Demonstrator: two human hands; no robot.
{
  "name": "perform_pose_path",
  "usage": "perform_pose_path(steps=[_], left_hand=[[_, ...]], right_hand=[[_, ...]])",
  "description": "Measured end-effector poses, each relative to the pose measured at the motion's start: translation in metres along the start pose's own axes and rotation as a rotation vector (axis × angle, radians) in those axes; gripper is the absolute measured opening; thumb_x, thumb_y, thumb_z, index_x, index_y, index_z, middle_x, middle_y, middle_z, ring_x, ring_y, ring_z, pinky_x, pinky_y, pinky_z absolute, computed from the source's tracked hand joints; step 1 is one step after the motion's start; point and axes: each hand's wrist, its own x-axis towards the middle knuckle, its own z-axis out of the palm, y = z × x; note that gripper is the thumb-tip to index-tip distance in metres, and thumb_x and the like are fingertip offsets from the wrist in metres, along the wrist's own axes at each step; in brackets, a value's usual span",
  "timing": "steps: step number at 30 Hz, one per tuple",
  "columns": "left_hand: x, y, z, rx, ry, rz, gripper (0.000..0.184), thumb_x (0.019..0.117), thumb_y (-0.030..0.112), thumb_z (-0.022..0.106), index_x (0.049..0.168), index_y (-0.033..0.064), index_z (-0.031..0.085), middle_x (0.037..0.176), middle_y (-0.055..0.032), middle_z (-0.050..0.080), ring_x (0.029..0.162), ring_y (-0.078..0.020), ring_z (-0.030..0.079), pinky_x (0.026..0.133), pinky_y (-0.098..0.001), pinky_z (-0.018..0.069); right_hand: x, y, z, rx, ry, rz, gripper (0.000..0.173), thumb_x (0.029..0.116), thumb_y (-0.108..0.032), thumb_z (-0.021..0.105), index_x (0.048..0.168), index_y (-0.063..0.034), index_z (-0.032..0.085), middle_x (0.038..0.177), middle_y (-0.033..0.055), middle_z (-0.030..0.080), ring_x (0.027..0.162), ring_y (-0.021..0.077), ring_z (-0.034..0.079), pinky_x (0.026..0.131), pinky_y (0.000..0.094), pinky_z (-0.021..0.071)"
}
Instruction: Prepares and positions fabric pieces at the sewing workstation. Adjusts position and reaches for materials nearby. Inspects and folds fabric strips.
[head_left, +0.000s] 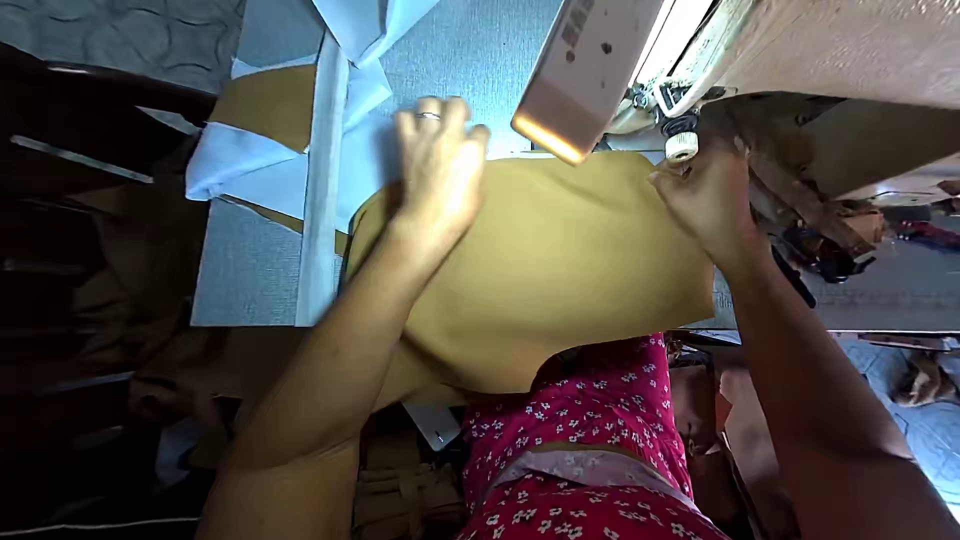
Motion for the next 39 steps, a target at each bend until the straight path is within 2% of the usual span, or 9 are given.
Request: perform_pose_path(steps=[3,6,13,20,22,25,29,34,39], left_hand=[[0.013,-0.002,0.045,-0.265,0.078,0.142,0.042,0.1040,0.031,0.053,0.136,0.0054,0.065,0.142,-0.0195,0.058,0.134,-0.0414,0.051,0.108,-0.0606,0.0364],[-0.003,-0.005,0.052,-0.329,0.075,0.155,0.048,0.1032,0.040,0.056,0.138,0.0077,0.064,0.136,-0.0182,0.062,0.128,-0.0400,0.054,0.108,-0.0583,0.0382],[-0.061,0.004,0.047,-0.334,0.156,0.122,0.037,0.1001,0.038,0.064,0.120,0.0085,0.075,0.116,-0.0165,0.068,0.113,-0.0364,0.058,0.098,-0.0516,0.0426],[-0.060,0.005,0.047,-0.333,0.211,0.118,0.032,0.0975,0.038,0.067,0.105,0.0080,0.076,0.102,-0.0147,0.066,0.101,-0.0320,0.058,0.087,-0.0468,0.0405],[-0.060,0.005,0.047,-0.326,0.203,0.116,0.032,0.0973,0.038,0.067,0.105,0.0079,0.073,0.104,-0.0149,0.066,0.102,-0.0327,0.058,0.087,-0.0483,0.0387],[-0.059,0.005,0.045,-0.306,0.181,0.115,0.035,0.0984,0.039,0.065,0.116,0.0090,0.072,0.106,-0.0150,0.068,0.107,-0.0343,0.060,0.093,-0.0518,0.0377],[-0.058,0.005,0.047,-0.320,0.195,0.102,0.031,0.0983,0.037,0.066,0.107,0.0092,0.077,0.097,-0.0140,0.065,0.100,-0.0322,0.057,0.090,-0.0486,0.0358],[-0.057,0.006,0.045,-0.327,0.186,0.077,0.033,0.0960,0.039,0.067,0.102,0.0074,0.072,0.100,-0.0150,0.063,0.103,-0.0334,0.057,0.090,-0.0495,0.0360],[-0.061,0.004,0.044,-0.373,0.251,0.223,0.021,0.0973,0.025,0.067,0.091,0.0053,0.067,0.099,-0.0159,0.065,0.106,-0.0345,0.057,0.093,-0.0494,0.0353]], right_hand=[[-0.004,0.011,0.004,0.001,0.029,-0.053,0.021,0.0948,-0.014,0.067,0.103,0.0055,0.072,0.119,0.0282,0.065,0.121,0.0470,0.056,0.103,0.0618,0.0418],[-0.021,0.024,0.007,0.030,0.055,-0.186,0.020,0.0958,-0.014,0.065,0.101,0.0041,0.073,0.120,0.0249,0.068,0.118,0.0461,0.058,0.100,0.0623,0.0419],[-0.066,0.038,0.009,0.123,0.062,-0.384,0.012,0.0970,-0.010,0.064,0.097,-0.0022,0.074,0.133,0.0161,0.065,0.123,0.0385,0.056,0.102,0.0531,0.0410],[-0.052,0.038,0.013,0.144,0.086,-0.341,0.017,0.0960,-0.014,0.067,0.096,0.0009,0.074,0.132,0.0240,0.065,0.126,0.0398,0.055,0.108,0.0473,0.0384],[-0.051,0.037,0.011,0.149,0.067,-0.320,0.017,0.0951,-0.015,0.068,0.095,0.0011,0.074,0.135,0.0253,0.062,0.129,0.0414,0.052,0.108,0.0485,0.0376],[-0.049,0.035,0.008,0.131,0.027,-0.298,0.017,0.0952,-0.016,0.067,0.095,0.0001,0.074,0.139,0.0234,0.060,0.130,0.0422,0.051,0.107,0.0524,0.0376],[-0.047,0.033,0.006,0.115,0.011,-0.312,0.017,0.0946,-0.016,0.068,0.096,0.0002,0.074,0.138,0.0217,0.062,0.130,0.0431,0.051,0.105,0.0553,0.0377],[-0.044,0.033,0.003,0.087,-0.020,-0.325,0.018,0.0942,-0.017,0.069,0.096,0.0004,0.074,0.138,0.0222,0.062,0.129,0.0449,0.051,0.106,0.0602,0.0357],[-0.039,0.033,0.001,0.094,-0.025,-0.337,0.018,0.0909,-0.018,0.072,0.093,0.0007,0.074,0.135,0.0218,0.064,0.128,0.0460,0.053,0.105,0.0622,0.0363]])
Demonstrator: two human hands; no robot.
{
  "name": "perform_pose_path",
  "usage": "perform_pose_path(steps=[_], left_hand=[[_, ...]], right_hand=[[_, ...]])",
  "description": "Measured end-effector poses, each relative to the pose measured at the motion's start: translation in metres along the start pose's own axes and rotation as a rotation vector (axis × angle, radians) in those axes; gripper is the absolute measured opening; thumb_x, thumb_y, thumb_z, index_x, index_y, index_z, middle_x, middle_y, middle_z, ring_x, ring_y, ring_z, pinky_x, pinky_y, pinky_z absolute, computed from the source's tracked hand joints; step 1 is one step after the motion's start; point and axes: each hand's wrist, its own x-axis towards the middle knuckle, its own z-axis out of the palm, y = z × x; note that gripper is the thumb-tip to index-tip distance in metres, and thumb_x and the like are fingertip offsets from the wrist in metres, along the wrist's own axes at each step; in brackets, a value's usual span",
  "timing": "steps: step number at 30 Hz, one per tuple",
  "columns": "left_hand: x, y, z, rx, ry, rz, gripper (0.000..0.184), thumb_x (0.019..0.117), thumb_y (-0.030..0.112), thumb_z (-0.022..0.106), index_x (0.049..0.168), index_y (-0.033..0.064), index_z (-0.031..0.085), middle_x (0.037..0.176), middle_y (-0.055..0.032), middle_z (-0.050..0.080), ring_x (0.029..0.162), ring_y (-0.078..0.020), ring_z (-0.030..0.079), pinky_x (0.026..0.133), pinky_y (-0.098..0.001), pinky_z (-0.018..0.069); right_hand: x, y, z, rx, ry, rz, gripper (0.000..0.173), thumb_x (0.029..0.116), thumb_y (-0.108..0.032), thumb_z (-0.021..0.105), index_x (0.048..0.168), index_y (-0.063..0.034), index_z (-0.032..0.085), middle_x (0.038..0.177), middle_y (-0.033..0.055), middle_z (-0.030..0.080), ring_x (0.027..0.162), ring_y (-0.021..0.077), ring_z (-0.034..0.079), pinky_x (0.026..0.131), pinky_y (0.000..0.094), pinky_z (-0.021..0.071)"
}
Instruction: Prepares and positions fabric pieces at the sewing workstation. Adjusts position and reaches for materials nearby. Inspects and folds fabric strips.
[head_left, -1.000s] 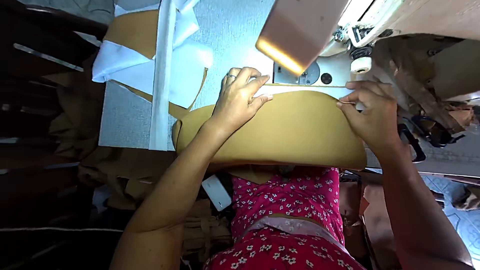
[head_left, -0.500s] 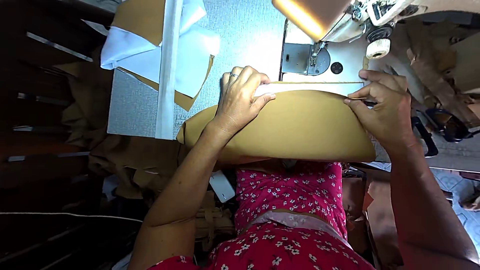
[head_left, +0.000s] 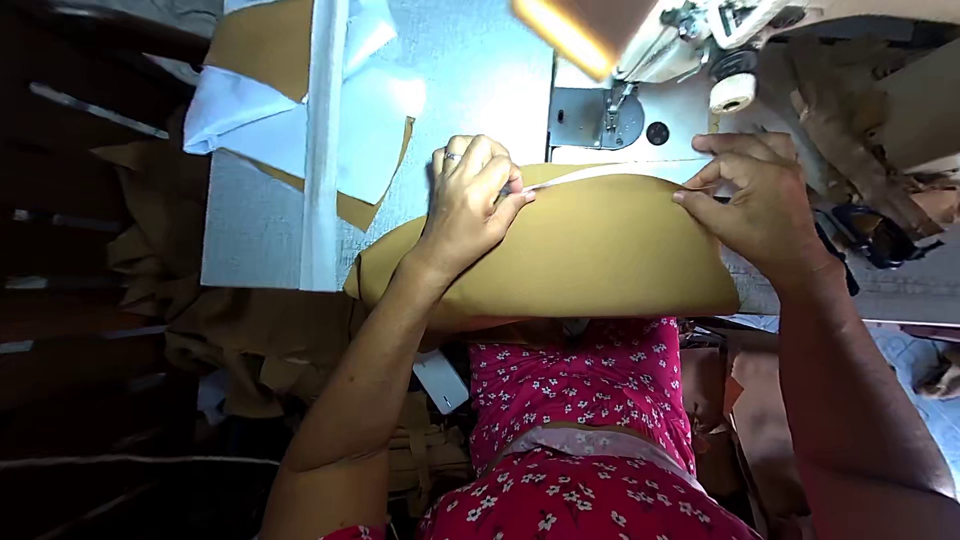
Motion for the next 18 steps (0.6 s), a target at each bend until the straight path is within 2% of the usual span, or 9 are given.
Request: perform_pose_path(steps=[3,4,6,7,8,11,13,15,18], left_hand=[[-0.003,0.000,0.000,-0.107,0.027,0.108,0.015,0.0984,0.013,0.064,0.089,0.0007,0.065,0.093,-0.0177,0.072,0.097,-0.0306,0.065,0.093,-0.0462,0.0416],[-0.005,0.002,-0.001,-0.134,0.024,0.101,0.016,0.0978,0.013,0.066,0.090,-0.0002,0.064,0.092,-0.0175,0.072,0.095,-0.0287,0.066,0.093,-0.0445,0.0425],[-0.011,0.008,-0.007,-0.161,-0.020,0.027,0.026,0.0928,0.022,0.075,0.100,-0.0004,0.065,0.097,-0.0149,0.070,0.097,-0.0250,0.063,0.094,-0.0436,0.0419],[-0.013,0.010,-0.009,-0.179,-0.039,-0.014,0.034,0.0894,0.023,0.079,0.108,0.0002,0.063,0.101,-0.0130,0.069,0.097,-0.0221,0.061,0.093,-0.0423,0.0417],[-0.014,0.010,-0.008,-0.215,-0.045,-0.051,0.038,0.0875,0.022,0.081,0.114,0.0018,0.061,0.102,-0.0096,0.069,0.095,-0.0171,0.062,0.090,-0.0391,0.0432],[-0.016,0.014,-0.005,-0.395,-0.024,-0.149,0.048,0.0839,0.011,0.082,0.124,0.0063,0.056,0.094,0.0052,0.068,0.083,0.0022,0.063,0.079,-0.0159,0.0527],[-0.018,0.023,-0.006,-0.512,-0.015,-0.247,0.055,0.0818,0.005,0.081,0.129,0.0087,0.054,0.090,0.0103,0.069,0.078,0.0049,0.064,0.072,-0.0121,0.0539],[-0.021,0.031,-0.007,-0.521,-0.011,-0.316,0.058,0.0823,0.006,0.081,0.133,0.0065,0.053,0.088,0.0117,0.068,0.074,0.0064,0.064,0.070,-0.0108,0.0535],[-0.026,0.037,-0.009,-0.437,-0.012,-0.345,0.048,0.0846,0.012,0.081,0.128,-0.0003,0.063,0.089,0.0054,0.070,0.074,0.0068,0.062,0.070,-0.0098,0.0512]], right_hand=[[0.000,0.002,-0.005,0.068,0.027,-0.007,0.020,0.0888,-0.017,0.073,0.093,0.0020,0.074,0.114,0.0215,0.072,0.116,0.0426,0.060,0.100,0.0610,0.0399],[0.000,0.001,-0.007,0.110,0.034,0.013,0.021,0.0880,-0.017,0.074,0.093,0.0029,0.074,0.105,0.0202,0.072,0.107,0.0366,0.063,0.095,0.0550,0.0439],[-0.002,-0.003,-0.013,0.233,0.032,0.131,0.018,0.0864,-0.016,0.076,0.094,-0.0007,0.072,0.091,0.0088,0.071,0.085,0.0118,0.063,0.079,0.0291,0.0508],[-0.003,-0.006,-0.015,0.345,0.034,0.213,0.016,0.0854,-0.014,0.078,0.093,-0.0028,0.070,0.087,0.0027,0.068,0.076,0.0024,0.060,0.070,0.0192,0.0498],[-0.005,-0.010,-0.016,0.472,0.046,0.302,0.014,0.0844,-0.009,0.078,0.092,-0.0044,0.067,0.083,-0.0016,0.066,0.070,-0.0015,0.058,0.066,0.0152,0.0503],[-0.010,-0.019,-0.015,0.670,0.143,0.456,0.018,0.0834,-0.003,0.078,0.093,-0.0064,0.063,0.078,-0.0055,0.062,0.066,-0.0015,0.060,0.064,0.0161,0.0543],[-0.013,-0.022,-0.012,0.695,0.200,0.484,0.029,0.0839,-0.002,0.078,0.107,-0.0033,0.061,0.080,-0.0041,0.063,0.067,-0.0004,0.062,0.065,0.0170,0.0558],[-0.015,-0.022,-0.008,0.700,0.249,0.481,0.042,0.0838,-0.001,0.078,0.119,-0.0021,0.056,0.080,-0.0037,0.063,0.066,0.0003,0.061,0.065,0.0168,0.0552],[-0.015,-0.022,-0.003,0.721,0.306,0.451,0.043,0.0837,0.001,0.077,0.120,-0.0034,0.055,0.079,-0.0042,0.066,0.066,0.0004,0.063,0.064,0.0161,0.0556]])
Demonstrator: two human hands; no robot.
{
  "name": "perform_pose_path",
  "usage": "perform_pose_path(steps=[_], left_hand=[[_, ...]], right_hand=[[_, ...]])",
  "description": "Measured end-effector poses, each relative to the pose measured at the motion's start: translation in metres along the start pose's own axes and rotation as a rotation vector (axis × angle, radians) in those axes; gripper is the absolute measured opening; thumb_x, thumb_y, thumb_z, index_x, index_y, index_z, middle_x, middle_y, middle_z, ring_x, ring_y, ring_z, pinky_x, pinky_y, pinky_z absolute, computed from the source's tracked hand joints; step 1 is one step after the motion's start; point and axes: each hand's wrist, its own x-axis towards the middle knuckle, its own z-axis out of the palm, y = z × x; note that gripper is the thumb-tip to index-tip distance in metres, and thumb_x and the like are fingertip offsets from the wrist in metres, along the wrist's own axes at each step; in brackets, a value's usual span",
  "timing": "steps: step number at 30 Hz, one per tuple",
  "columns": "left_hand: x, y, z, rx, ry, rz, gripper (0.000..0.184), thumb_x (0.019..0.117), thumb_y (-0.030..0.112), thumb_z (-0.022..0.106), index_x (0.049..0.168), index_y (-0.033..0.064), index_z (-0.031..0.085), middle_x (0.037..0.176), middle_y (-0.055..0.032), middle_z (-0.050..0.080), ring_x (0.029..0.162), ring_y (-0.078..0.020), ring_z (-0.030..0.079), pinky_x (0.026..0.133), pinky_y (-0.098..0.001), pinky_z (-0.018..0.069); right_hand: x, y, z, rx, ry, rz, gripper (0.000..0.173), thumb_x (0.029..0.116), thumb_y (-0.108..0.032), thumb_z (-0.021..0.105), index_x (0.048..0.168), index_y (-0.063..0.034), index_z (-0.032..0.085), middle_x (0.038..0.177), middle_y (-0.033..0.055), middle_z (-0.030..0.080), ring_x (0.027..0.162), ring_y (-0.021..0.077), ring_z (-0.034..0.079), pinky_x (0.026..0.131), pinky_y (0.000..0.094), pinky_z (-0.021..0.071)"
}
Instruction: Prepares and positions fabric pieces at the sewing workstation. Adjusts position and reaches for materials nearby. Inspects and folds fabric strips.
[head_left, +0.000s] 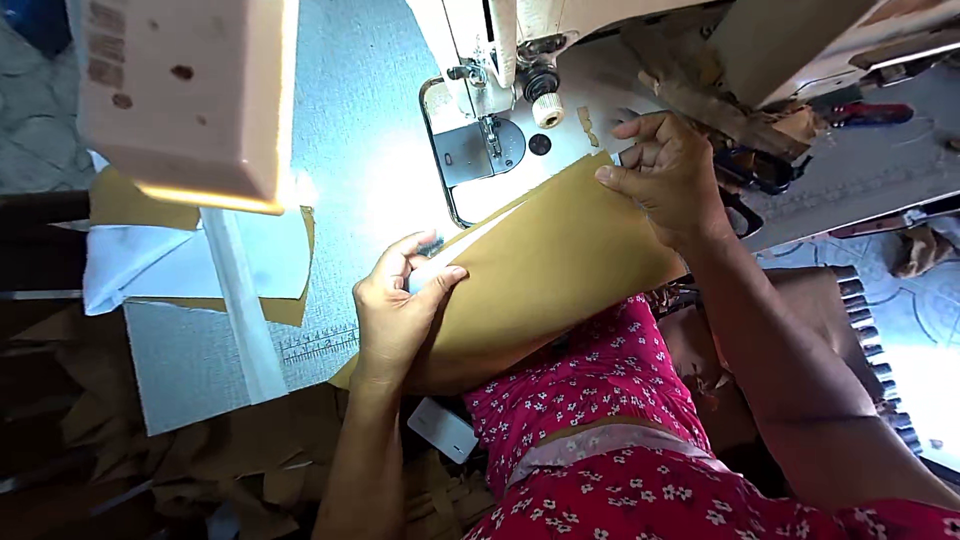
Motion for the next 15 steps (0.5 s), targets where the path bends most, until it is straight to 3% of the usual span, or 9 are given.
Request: perform_pose_path(steps=[3,6,9,12,15], left_hand=[[-0.005,-0.002,0.000,0.128,0.014,0.053,0.027,0.0898,0.022,0.078,0.103,-0.0009,0.075,0.091,-0.0031,0.072,0.079,0.0044,0.062,0.074,-0.0118,0.0495],[-0.009,-0.006,0.003,0.146,0.047,0.120,0.024,0.0939,0.025,0.074,0.093,0.0008,0.074,0.083,-0.0008,0.070,0.072,0.0048,0.057,0.069,-0.0124,0.0462],[-0.014,-0.013,0.007,0.154,0.066,0.196,0.028,0.0939,0.028,0.075,0.095,-0.0002,0.074,0.081,-0.0039,0.070,0.072,-0.0019,0.058,0.074,-0.0226,0.0454],[-0.016,-0.014,0.004,0.180,-0.003,0.215,0.042,0.0888,0.035,0.079,0.110,-0.0003,0.072,0.096,-0.0083,0.073,0.086,-0.0085,0.064,0.084,-0.0310,0.0488],[-0.016,-0.011,0.007,0.179,-0.040,0.199,0.038,0.0872,0.024,0.081,0.114,-0.0010,0.071,0.103,-0.0132,0.074,0.092,-0.0183,0.068,0.086,-0.0426,0.0476]], right_hand=[[-0.001,-0.002,0.001,0.012,0.000,-0.009,0.043,0.0845,0.004,0.074,0.122,-0.0030,0.054,0.082,-0.0032,0.067,0.068,0.0009,0.065,0.066,0.0165,0.0562],[-0.002,-0.004,-0.001,-0.012,-0.022,-0.029,0.043,0.0858,0.005,0.071,0.125,-0.0017,0.055,0.085,-0.0023,0.068,0.071,0.0006,0.065,0.068,0.0163,0.0559],[-0.002,-0.004,-0.002,-0.023,-0.028,-0.002,0.035,0.0867,0.004,0.070,0.120,-0.0008,0.063,0.087,-0.0021,0.068,0.072,-0.0005,0.064,0.068,0.0157,0.0558],[-0.002,0.000,-0.005,-0.084,-0.019,-0.005,0.022,0.0873,0.003,0.071,0.109,-0.0009,0.071,0.091,-0.0006,0.069,0.076,-0.0024,0.063,0.071,0.0140,0.0539],[-0.003,0.001,-0.011,-0.193,-0.031,-0.042,0.013,0.0886,-0.002,0.072,0.101,-0.0023,0.071,0.095,-0.0006,0.071,0.080,-0.0025,0.064,0.076,0.0158,0.0549]])
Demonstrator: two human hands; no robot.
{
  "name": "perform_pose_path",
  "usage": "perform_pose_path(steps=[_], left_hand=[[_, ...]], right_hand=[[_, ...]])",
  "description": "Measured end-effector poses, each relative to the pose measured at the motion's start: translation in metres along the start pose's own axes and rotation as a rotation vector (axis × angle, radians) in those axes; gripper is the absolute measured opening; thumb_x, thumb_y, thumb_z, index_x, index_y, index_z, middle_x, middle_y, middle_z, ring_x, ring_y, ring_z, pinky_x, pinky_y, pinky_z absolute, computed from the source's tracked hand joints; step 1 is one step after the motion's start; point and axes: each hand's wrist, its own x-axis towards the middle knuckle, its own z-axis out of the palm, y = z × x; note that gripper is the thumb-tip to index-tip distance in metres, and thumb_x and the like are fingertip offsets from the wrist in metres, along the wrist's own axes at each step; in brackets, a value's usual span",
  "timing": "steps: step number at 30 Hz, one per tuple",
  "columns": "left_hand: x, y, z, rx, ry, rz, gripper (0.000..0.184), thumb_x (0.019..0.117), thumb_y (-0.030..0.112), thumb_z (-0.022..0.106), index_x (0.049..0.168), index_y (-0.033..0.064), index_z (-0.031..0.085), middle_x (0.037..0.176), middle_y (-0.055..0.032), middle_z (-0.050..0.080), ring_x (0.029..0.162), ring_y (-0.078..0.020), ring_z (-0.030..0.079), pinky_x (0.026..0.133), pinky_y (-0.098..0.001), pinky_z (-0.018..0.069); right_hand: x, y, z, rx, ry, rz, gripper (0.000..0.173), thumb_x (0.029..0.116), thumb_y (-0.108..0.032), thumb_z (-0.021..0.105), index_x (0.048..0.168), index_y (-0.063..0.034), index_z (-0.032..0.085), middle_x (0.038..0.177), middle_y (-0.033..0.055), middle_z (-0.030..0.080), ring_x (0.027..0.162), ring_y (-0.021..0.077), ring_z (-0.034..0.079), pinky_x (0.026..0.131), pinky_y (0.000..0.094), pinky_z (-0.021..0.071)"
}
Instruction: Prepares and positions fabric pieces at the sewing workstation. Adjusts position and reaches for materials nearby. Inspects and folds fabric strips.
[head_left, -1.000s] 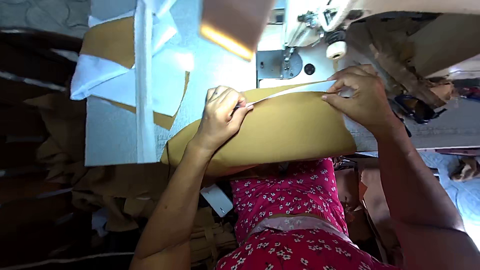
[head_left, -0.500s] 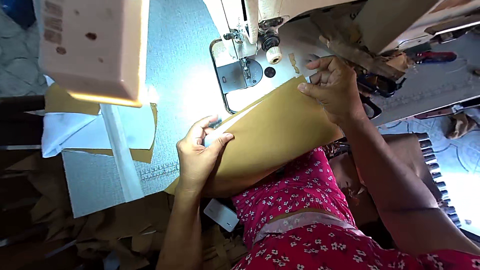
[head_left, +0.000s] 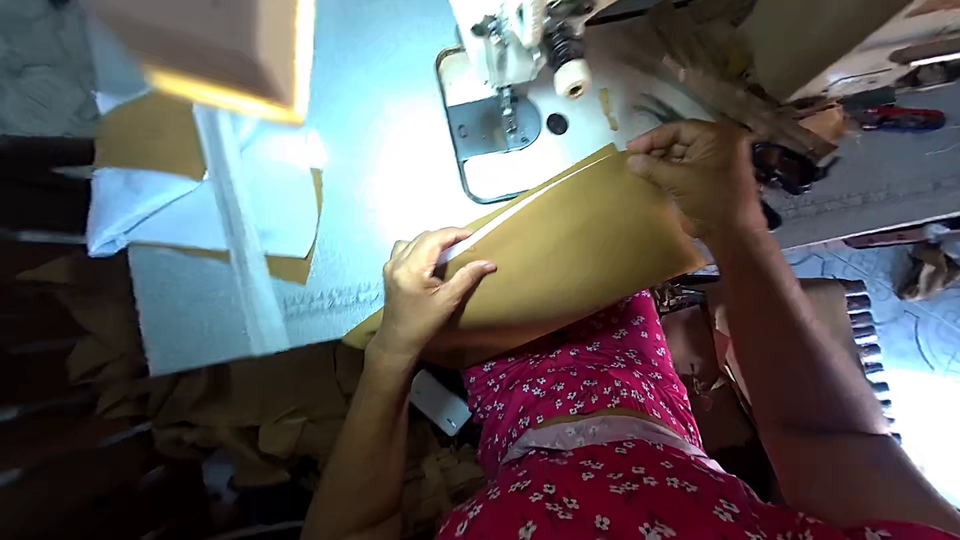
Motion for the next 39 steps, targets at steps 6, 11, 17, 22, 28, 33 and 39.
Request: perform_pose_path(steps=[6,11,17,22,28,33,39], left_hand=[[0.008,0.009,-0.003,-0.156,0.014,-0.143,0.024,0.0888,0.020,0.079,0.103,0.0017,0.075,0.093,-0.0031,0.076,0.083,-0.0001,0.066,0.081,-0.0211,0.0531],[0.012,0.021,-0.009,-0.266,0.018,-0.197,0.010,0.0919,0.014,0.075,0.094,0.0040,0.077,0.086,0.0019,0.076,0.078,0.0056,0.066,0.073,-0.0131,0.0539],[0.014,0.028,-0.015,-0.421,0.050,-0.235,0.004,0.0909,0.006,0.074,0.092,0.0030,0.076,0.084,0.0032,0.075,0.077,0.0044,0.068,0.073,-0.0142,0.0561],[0.009,0.032,-0.014,-0.475,0.109,-0.253,0.003,0.0912,0.004,0.072,0.091,0.0029,0.074,0.085,0.0045,0.074,0.079,0.0044,0.067,0.076,-0.0144,0.0561],[-0.035,0.031,-0.022,-0.538,0.276,-0.191,0.014,0.1069,0.012,0.049,0.113,0.0075,0.061,0.121,-0.0005,0.069,0.117,-0.0102,0.065,0.103,-0.0310,0.0532],[-0.038,0.033,-0.076,-0.284,0.485,-0.134,0.015,0.1092,0.018,0.044,0.114,0.0241,0.057,0.097,0.0235,0.063,0.087,0.0125,0.059,0.079,-0.0101,0.0500],[0.065,0.071,-0.076,0.611,-0.037,-0.224,0.030,0.1025,0.020,0.052,0.103,-0.0042,0.069,0.099,-0.0267,0.069,0.096,-0.0428,0.068,0.080,-0.0613,0.0491]], right_hand=[[-0.002,0.006,-0.004,-0.009,0.032,-0.051,0.017,0.0864,-0.003,0.072,0.103,-0.0062,0.068,0.094,-0.0093,0.069,0.081,-0.0046,0.064,0.077,0.0164,0.0557],[-0.004,0.005,-0.004,0.039,0.076,-0.085,0.020,0.0843,0.002,0.073,0.099,-0.0097,0.067,0.091,-0.0138,0.068,0.078,-0.0058,0.063,0.075,0.0152,0.0554],[-0.008,0.004,-0.004,0.083,0.090,-0.108,0.022,0.0847,0.002,0.073,0.099,-0.0125,0.066,0.090,-0.0153,0.069,0.077,-0.0045,0.065,0.073,0.0164,0.0568],[-0.013,-0.003,-0.005,0.104,0.099,-0.174,0.022,0.0865,0.003,0.071,0.100,-0.0140,0.065,0.093,-0.0162,0.070,0.081,-0.0046,0.066,0.075,0.0161,0.0572],[-0.080,-0.055,0.008,-0.042,-0.046,-0.498,0.016,0.0960,-0.007,0.064,0.111,-0.0048,0.057,0.103,-0.0058,0.068,0.092,-0.0023,0.065,0.082,0.0196,0.0570],[-0.135,-0.066,0.069,0.531,-0.344,-0.422,0.008,0.0960,0.002,0.061,0.103,-0.0008,0.062,0.099,0.0030,0.072,0.091,-0.0006,0.068,0.080,0.0158,0.0571],[-0.125,-0.033,0.073,0.101,-0.144,-0.361,0.020,0.0914,-0.006,0.061,0.111,-0.0013,0.058,0.084,0.0035,0.067,0.070,0.0004,0.063,0.064,0.0154,0.0540]])
